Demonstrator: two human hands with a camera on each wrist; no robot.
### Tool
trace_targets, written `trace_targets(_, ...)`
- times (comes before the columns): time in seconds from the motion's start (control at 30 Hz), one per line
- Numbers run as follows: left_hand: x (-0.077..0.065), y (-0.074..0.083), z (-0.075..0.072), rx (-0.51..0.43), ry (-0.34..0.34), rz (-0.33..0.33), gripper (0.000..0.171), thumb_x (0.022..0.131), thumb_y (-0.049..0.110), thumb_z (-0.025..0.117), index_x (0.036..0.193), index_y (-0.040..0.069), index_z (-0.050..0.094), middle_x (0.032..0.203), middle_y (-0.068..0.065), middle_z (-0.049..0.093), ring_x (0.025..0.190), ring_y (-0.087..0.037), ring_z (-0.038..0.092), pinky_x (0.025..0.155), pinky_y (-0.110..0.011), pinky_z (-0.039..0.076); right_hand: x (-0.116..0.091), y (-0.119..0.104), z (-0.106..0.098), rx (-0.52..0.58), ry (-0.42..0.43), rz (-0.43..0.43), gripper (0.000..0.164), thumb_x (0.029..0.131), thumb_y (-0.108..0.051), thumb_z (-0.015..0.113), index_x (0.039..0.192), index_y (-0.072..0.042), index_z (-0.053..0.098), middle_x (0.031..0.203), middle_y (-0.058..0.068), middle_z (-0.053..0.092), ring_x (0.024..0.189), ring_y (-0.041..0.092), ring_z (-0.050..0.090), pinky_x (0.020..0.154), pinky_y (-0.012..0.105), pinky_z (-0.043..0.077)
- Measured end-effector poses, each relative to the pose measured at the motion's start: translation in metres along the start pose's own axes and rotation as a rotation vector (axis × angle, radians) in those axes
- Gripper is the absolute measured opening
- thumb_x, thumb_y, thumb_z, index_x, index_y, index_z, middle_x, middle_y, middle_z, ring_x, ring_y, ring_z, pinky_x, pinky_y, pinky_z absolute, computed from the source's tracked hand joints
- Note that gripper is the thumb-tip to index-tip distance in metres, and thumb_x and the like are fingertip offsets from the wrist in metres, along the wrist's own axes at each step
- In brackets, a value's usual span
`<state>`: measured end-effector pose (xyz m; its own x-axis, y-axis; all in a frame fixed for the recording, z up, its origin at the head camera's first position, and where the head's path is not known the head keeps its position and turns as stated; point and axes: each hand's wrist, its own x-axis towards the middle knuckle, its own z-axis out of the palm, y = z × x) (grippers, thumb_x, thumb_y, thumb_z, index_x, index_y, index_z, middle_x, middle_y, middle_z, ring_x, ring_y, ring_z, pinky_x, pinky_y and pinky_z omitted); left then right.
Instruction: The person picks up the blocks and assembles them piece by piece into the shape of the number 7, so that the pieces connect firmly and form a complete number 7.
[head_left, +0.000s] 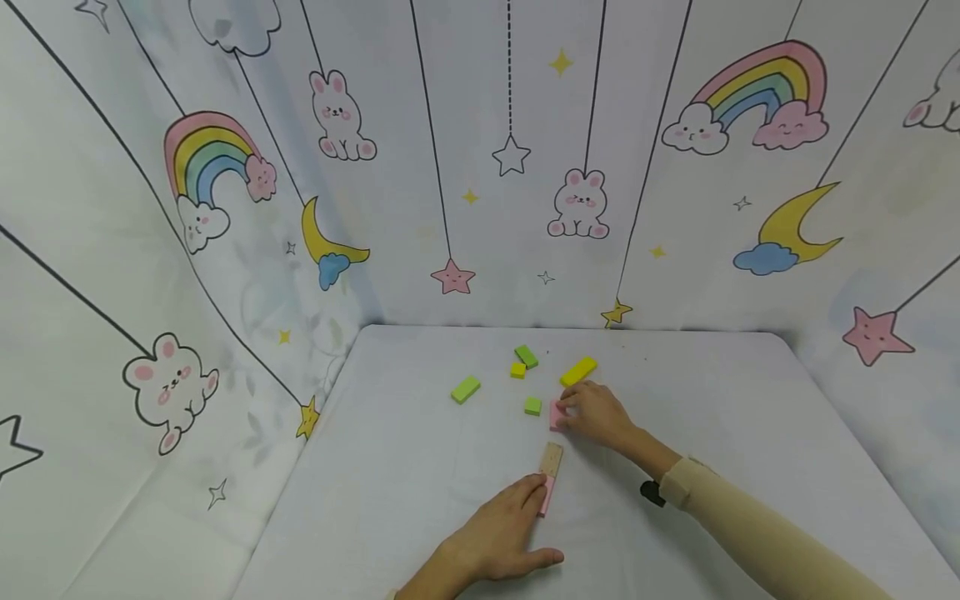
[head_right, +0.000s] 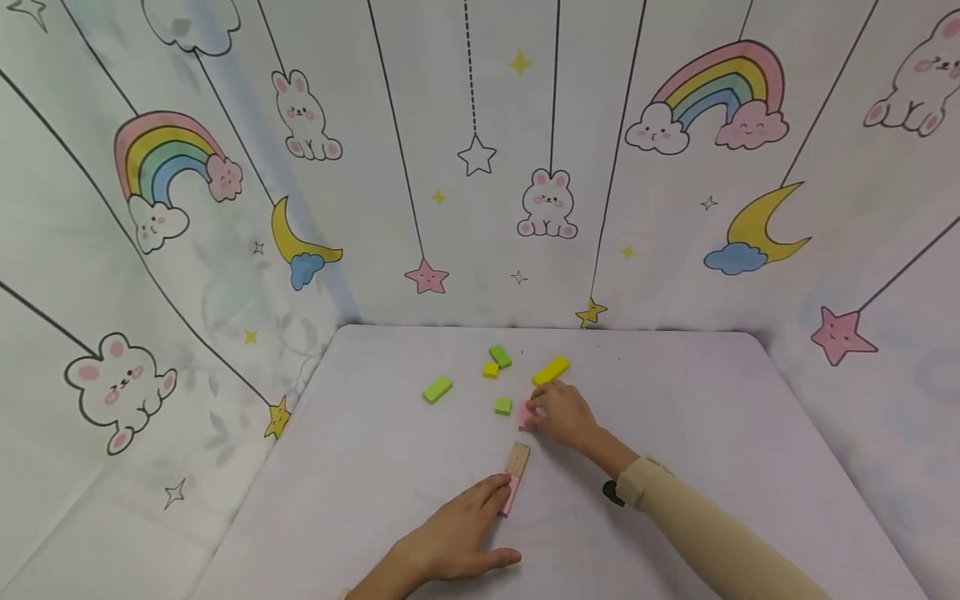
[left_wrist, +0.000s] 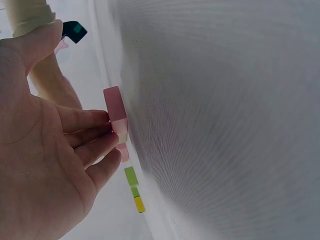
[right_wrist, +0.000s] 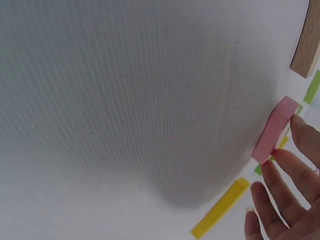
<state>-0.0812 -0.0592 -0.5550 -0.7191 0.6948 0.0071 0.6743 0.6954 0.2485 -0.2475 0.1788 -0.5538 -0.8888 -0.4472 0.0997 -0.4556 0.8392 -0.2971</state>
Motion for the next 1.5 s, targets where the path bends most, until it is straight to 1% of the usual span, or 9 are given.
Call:
trace_targets(0.1, 0.000, 0.000, 0.000, -0.002, 0.010, 0.007, 0.094, 0.099, 0.073, 0.046, 0.157, -0.002, 0.040, 0.164, -0.012, 0.036, 0.150, -0.022, 0.038, 0.121, -0.033, 0.035, -0.002, 0.000, 0.000, 0.021, 0.003, 0.001, 0.040, 0.088, -0.033, 0.086, 0.118, -0.008, 0.080, 0.123, 0.007, 0.071, 0.122, 0.032, 0.062, 0.111, 0.056, 0.045)
trace_targets(0.17, 0.000, 0.000, 0.000, 0.001, 0.018, 0.012, 0.094, 0.100, 0.073, 0.046, 0.156, -0.002, 0.041, 0.163, -0.012, 0.037, 0.149, -0.022, 0.039, 0.121, -0.033, 0.036, -0.003, -0.001, 0.000, 0.047, -0.002, 0.017, 0.039, 0.087, -0.032, 0.086, 0.117, -0.008, 0.080, 0.123, 0.007, 0.071, 0.121, 0.031, 0.063, 0.110, 0.055, 0.046)
trace_targets(0.33, 0.000, 0.000, 0.001, 0.015, 0.026, 0.017, 0.093, 0.100, 0.072, 0.047, 0.156, -0.002, 0.041, 0.162, -0.013, 0.038, 0.149, -0.022, 0.040, 0.121, -0.033, 0.035, -0.005, -0.003, 0.000, 0.115, -0.028, 0.105, 0.041, 0.085, -0.032, 0.088, 0.117, -0.008, 0.080, 0.125, 0.007, 0.070, 0.120, 0.031, 0.063, 0.108, 0.054, 0.048)
trace_targets(0.4, 0.000, 0.000, 0.001, 0.015, 0.024, 0.013, 0.094, 0.100, 0.072, 0.047, 0.156, -0.002, 0.041, 0.163, -0.013, 0.038, 0.149, -0.022, 0.039, 0.121, -0.033, 0.035, -0.006, -0.004, 0.000, 0.130, -0.028, 0.128, 0.041, 0.084, -0.033, 0.089, 0.116, -0.008, 0.080, 0.124, 0.006, 0.071, 0.118, 0.030, 0.063, 0.107, 0.053, 0.049)
trace_targets(0.57, 0.000, 0.000, 0.001, 0.007, 0.016, 0.001, 0.095, 0.099, 0.074, 0.047, 0.157, -0.001, 0.041, 0.163, -0.011, 0.036, 0.150, -0.021, 0.039, 0.121, -0.032, 0.036, -0.009, -0.005, 0.001, 0.155, -0.007, 0.141, 0.040, 0.082, -0.032, 0.090, 0.112, -0.008, 0.082, 0.119, 0.005, 0.072, 0.112, 0.029, 0.066, 0.102, 0.051, 0.052)
trace_targets(0.67, 0.000, 0.001, 0.001, 0.015, 0.018, 0.002, 0.095, 0.099, 0.074, 0.046, 0.157, -0.001, 0.041, 0.163, -0.011, 0.037, 0.149, -0.021, 0.039, 0.121, -0.032, 0.036, -0.010, -0.005, 0.001, 0.166, 0.004, 0.146, 0.039, 0.081, -0.032, 0.091, 0.111, -0.008, 0.082, 0.118, 0.005, 0.073, 0.112, 0.029, 0.066, 0.102, 0.051, 0.053)
trace_targets(0.87, 0.001, 0.001, 0.001, 0.026, 0.020, 0.004, 0.094, 0.099, 0.073, 0.047, 0.156, -0.001, 0.041, 0.163, -0.011, 0.037, 0.149, -0.021, 0.040, 0.121, -0.032, 0.036, -0.011, -0.008, 0.001, 0.186, 0.004, 0.178, 0.037, 0.080, -0.030, 0.092, 0.109, -0.009, 0.082, 0.117, 0.004, 0.074, 0.111, 0.028, 0.067, 0.102, 0.050, 0.053)
trace_targets(1.13, 0.000, 0.002, 0.000, 0.014, 0.021, 0.004, 0.094, 0.099, 0.072, 0.048, 0.156, -0.002, 0.041, 0.163, -0.012, 0.037, 0.149, -0.021, 0.040, 0.121, -0.032, 0.036, -0.014, -0.011, 0.001, 0.198, 0.012, 0.201, 0.035, 0.079, -0.030, 0.093, 0.106, -0.010, 0.082, 0.111, 0.003, 0.075, 0.106, 0.025, 0.068, 0.097, 0.048, 0.056)
trace_targets(1.5, 0.000, 0.001, 0.001, 0.016, 0.011, -0.002, 0.095, 0.099, 0.074, 0.045, 0.157, -0.001, 0.039, 0.163, -0.011, 0.036, 0.150, -0.021, 0.038, 0.121, -0.033, 0.035, -0.017, -0.012, 0.002, 0.209, 0.030, 0.190, 0.036, 0.077, -0.029, 0.094, 0.104, -0.010, 0.081, 0.101, 0.000, 0.074, 0.091, 0.019, 0.066, 0.086, 0.043, 0.058)
